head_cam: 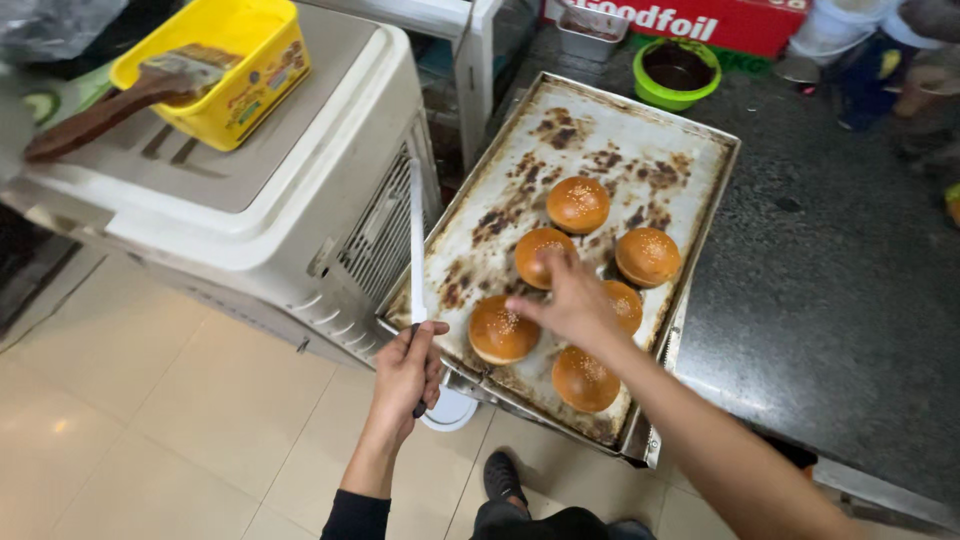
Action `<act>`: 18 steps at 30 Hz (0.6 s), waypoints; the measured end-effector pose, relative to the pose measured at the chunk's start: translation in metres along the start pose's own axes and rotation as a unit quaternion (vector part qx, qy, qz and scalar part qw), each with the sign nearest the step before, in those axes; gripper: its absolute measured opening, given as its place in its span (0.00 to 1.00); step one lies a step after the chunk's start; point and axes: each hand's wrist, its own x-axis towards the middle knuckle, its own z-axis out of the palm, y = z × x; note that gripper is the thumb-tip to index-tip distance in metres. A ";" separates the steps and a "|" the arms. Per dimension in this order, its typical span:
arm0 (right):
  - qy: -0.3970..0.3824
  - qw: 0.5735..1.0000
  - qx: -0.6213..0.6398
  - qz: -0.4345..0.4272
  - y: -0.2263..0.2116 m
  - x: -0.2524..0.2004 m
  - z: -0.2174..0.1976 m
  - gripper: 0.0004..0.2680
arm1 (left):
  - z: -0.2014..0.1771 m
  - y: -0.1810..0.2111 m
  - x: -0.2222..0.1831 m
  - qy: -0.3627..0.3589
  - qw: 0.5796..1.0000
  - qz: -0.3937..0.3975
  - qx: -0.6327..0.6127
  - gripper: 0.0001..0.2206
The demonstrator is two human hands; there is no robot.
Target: The person retrieves a plastic container from a refrigerator, transfers items to a plate, heats the plate in a microwave, and then slices several buns on a counter using a knife.
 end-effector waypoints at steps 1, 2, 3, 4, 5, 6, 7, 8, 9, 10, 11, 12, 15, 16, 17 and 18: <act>0.036 0.999 -0.014 -0.027 0.006 0.012 -0.009 0.36 | 0.002 0.001 0.006 -0.011 1.000 -0.001 0.005 0.15; 0.072 0.995 -0.029 -0.055 0.011 0.023 -0.016 0.35 | 0.005 0.002 0.011 -0.021 1.000 -0.002 0.009 0.16; 0.061 0.997 -0.023 -0.038 0.014 0.035 -0.019 0.35 | 0.007 0.002 0.015 -0.030 0.999 -0.002 0.014 0.16; 0.050 0.998 -0.017 -0.022 0.017 0.045 -0.021 0.36 | 0.009 0.002 0.018 -0.037 0.999 -0.009 0.013 0.16; 0.039 0.999 -0.010 -0.008 0.018 0.054 -0.019 0.36 | 0.009 0.004 0.021 -0.042 0.999 -0.016 0.011 0.15; 0.027 0.999 -0.029 -0.004 0.017 0.060 -0.014 0.38 | 0.010 0.005 0.024 -0.047 0.999 -0.022 0.010 0.15; 0.015 0.999 -0.047 -0.001 0.015 0.066 -0.008 0.40 | 0.011 0.006 0.025 -0.048 0.998 -0.022 0.016 0.15; 0.002 0.998 -0.065 0.002 0.013 0.070 -0.004 0.42 | 0.012 0.007 0.027 -0.050 0.998 -0.022 0.022 0.15; 0.001 0.997 -0.074 0.015 0.011 0.071 0.002 0.42 | 0.011 0.008 0.027 -0.050 0.998 -0.024 0.029 0.15; 0.000 0.996 -0.082 0.028 0.007 0.072 0.007 0.42 | 0.011 0.009 0.027 -0.050 0.998 -0.022 0.026 0.15; -0.002 0.995 -0.091 0.041 0.004 0.070 0.012 0.42 | 0.009 0.010 0.026 -0.048 0.998 -0.020 0.022 0.15; 0.009 0.995 -0.098 0.028 0.001 0.068 0.015 0.41 | 0.008 0.010 0.024 -0.046 0.999 -0.019 0.019 0.15; 0.053 0.993 -0.103 -0.019 -0.005 0.057 0.009 0.38 | 0.009 0.009 0.020 -0.049 0.999 -0.021 0.009 0.15; 0.074 0.992 -0.093 -0.041 -0.005 0.052 0.005 0.38 | 0.012 0.008 0.018 -0.048 0.998 -0.024 0.010 0.15; 0.097 0.990 -0.083 -0.060 -0.003 0.047 -0.003 0.38 | 0.019 0.007 0.018 -0.050 0.998 -0.027 0.011 0.15; 0.107 0.990 -0.067 -0.064 0.001 0.043 -0.013 0.38 | 0.026 0.006 0.017 -0.053 0.998 -0.029 0.011 0.15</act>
